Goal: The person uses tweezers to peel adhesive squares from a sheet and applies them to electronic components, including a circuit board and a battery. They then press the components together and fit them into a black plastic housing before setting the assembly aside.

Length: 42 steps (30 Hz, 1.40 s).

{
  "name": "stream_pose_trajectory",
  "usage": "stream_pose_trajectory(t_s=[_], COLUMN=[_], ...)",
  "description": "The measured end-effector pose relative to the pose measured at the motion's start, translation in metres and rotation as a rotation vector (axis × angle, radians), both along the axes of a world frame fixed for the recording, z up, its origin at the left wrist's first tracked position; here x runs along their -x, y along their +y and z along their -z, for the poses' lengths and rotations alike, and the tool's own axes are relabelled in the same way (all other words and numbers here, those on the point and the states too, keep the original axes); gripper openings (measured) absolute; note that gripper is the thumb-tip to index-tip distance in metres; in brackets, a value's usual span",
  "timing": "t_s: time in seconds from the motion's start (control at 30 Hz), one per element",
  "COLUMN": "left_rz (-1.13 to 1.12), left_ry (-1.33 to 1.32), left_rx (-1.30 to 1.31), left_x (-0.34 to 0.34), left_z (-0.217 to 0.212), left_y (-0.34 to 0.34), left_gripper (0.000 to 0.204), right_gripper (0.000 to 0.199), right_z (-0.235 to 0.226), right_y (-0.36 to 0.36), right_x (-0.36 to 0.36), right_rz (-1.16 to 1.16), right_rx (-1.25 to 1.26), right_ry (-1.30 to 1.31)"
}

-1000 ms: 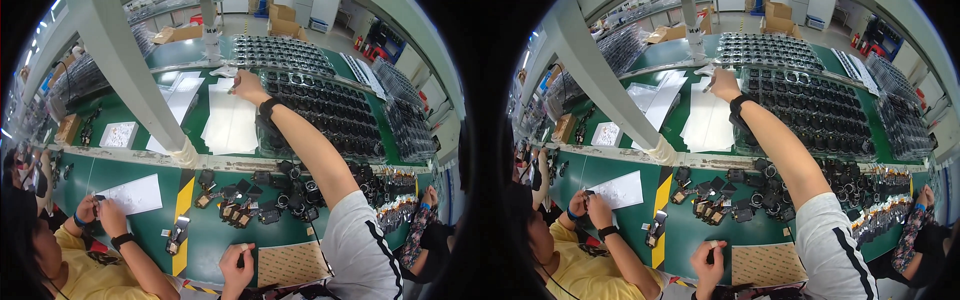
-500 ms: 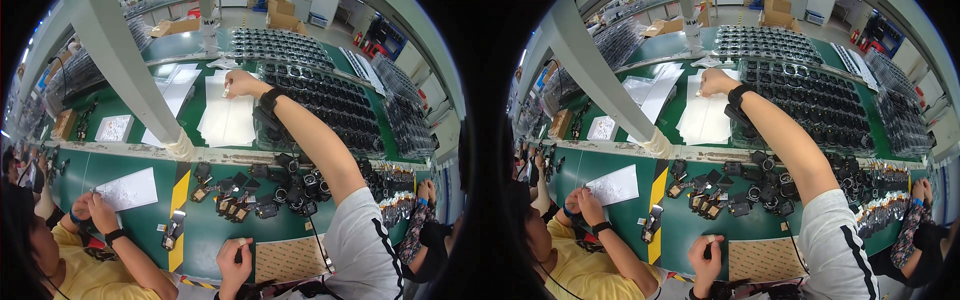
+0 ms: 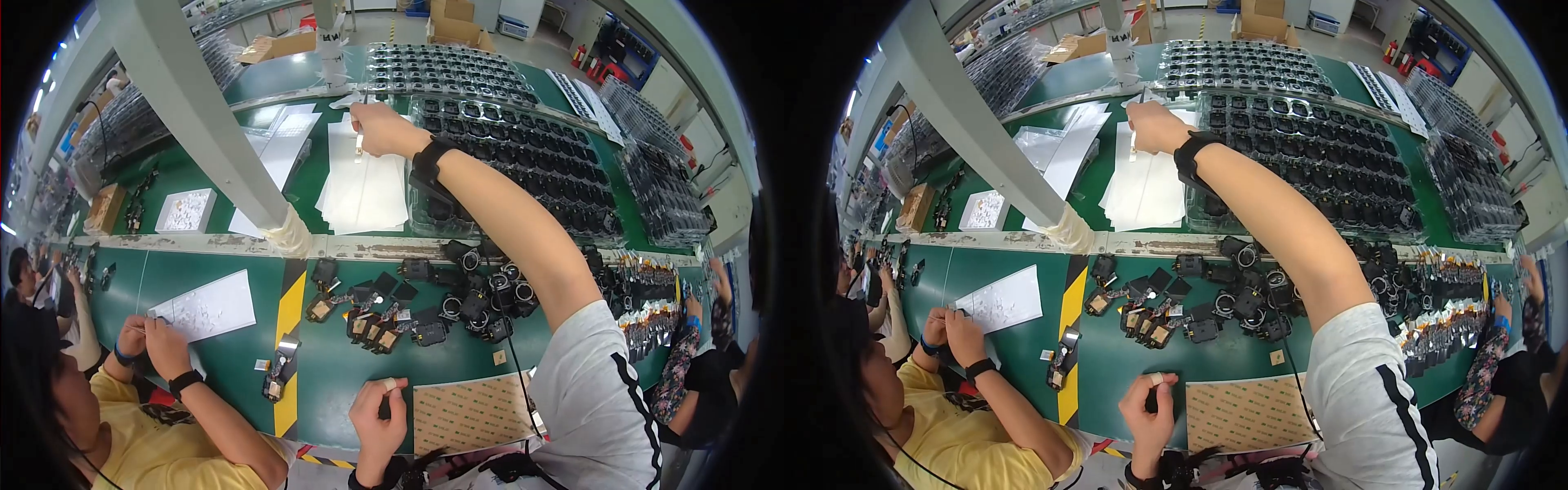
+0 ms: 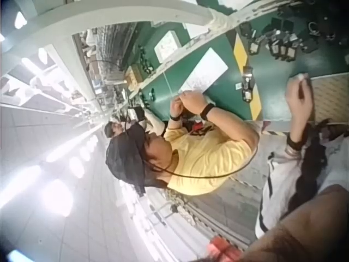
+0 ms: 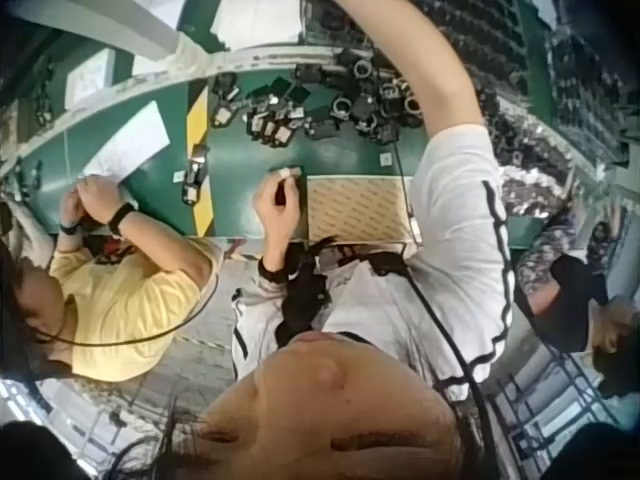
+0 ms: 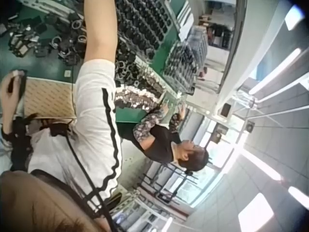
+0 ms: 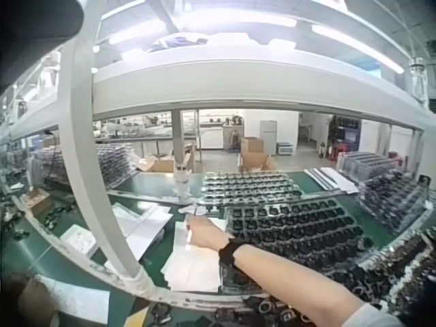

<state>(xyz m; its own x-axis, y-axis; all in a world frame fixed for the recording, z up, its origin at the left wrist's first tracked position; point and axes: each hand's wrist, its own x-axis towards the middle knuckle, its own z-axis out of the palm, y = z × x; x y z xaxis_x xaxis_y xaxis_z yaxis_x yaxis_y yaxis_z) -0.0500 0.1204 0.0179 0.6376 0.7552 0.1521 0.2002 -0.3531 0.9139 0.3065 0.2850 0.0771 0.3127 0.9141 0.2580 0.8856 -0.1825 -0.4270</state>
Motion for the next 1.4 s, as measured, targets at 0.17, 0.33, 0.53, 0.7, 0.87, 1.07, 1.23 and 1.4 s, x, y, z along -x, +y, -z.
stream_pose_trajectory(t_s=[0.17, 0.33, 0.53, 0.7, 0.87, 1.07, 1.23, 1.4], left_rz=[0.005, -0.014, -0.002, -0.014, -0.004, -0.003, 0.009, 0.093], left_ry=[-0.015, 0.005, -0.016, -0.011, -0.012, -0.020, -0.013, -0.055], left_rx=[0.002, 0.029, -0.023, -0.015, -0.006, -0.005, -0.001, -0.108], left_x=[-0.002, -0.001, -0.001, 0.000, -0.002, 0.001, -0.002, 0.003], left_z=[0.000, -0.001, 0.002, 0.002, 0.002, 0.002, 0.004, 0.006], left_y=[-0.001, -0.001, -0.004, -0.002, -0.004, -0.002, -0.003, -0.002], left_gripper=[0.009, 0.008, 0.008, 0.008, 0.008, 0.008, 0.008, 0.013], right_gripper=[0.025, 0.021, 0.028, 0.025, 0.022, 0.021, 0.041, 0.053], right_z=[0.007, 0.001, 0.020, 0.014, 0.029, 0.020, -0.034, -0.089], right_y=[0.000, -0.009, -0.008, -0.008, -0.006, -0.008, -0.045, -0.119], right_x=[-0.009, -0.002, -0.005, 0.006, -0.002, 0.001, 0.012, 0.030], right_rz=[0.076, -0.029, -0.077, -0.064, -0.097, -0.058, 0.002, -0.037], right_rx=[0.013, 0.238, 0.050, 0.260, 0.072, -0.043, 0.086, -0.160], right_ry=[-0.063, 0.170, -0.017, 0.333, 0.096, 0.050, 0.241, 0.074])
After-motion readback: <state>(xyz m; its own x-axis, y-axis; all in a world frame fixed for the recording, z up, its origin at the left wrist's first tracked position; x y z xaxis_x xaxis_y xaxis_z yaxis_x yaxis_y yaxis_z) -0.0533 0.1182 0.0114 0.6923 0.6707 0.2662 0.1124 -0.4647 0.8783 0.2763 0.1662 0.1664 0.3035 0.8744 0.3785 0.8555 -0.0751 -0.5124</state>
